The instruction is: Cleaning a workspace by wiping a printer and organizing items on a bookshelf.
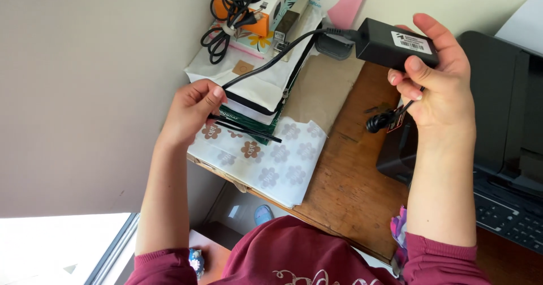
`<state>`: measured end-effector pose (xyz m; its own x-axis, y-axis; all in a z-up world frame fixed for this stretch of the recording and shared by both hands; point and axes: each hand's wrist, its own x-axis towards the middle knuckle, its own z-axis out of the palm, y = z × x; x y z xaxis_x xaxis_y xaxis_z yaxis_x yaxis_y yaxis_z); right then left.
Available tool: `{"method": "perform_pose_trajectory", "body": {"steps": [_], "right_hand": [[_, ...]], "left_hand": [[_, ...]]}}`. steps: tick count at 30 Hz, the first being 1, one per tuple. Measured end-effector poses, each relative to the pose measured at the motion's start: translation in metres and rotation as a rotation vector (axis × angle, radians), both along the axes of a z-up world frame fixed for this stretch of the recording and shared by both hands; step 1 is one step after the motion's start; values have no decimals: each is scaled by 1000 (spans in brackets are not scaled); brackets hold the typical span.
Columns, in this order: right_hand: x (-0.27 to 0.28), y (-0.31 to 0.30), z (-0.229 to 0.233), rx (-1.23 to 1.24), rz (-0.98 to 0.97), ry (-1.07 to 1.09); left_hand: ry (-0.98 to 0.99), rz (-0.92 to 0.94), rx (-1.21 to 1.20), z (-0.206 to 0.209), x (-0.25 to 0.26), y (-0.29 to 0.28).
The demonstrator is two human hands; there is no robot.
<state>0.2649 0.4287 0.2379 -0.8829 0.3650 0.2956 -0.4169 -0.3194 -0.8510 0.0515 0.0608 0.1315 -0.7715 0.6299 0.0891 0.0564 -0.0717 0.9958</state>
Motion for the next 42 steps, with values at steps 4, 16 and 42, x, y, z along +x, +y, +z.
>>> {"method": "perform_pose_trajectory", "body": {"steps": [4,16,42], "right_hand": [[3,-1,-1,-22,6,-12],[-32,16,-86,-242,-17,-113],[-48,-10,-196,-496,21,-161]], "left_hand": [[-56,2,41,17,2,-4],[-337,-230,556,44,-2,5],[-209,-203,269,-51,-44,6]]}}
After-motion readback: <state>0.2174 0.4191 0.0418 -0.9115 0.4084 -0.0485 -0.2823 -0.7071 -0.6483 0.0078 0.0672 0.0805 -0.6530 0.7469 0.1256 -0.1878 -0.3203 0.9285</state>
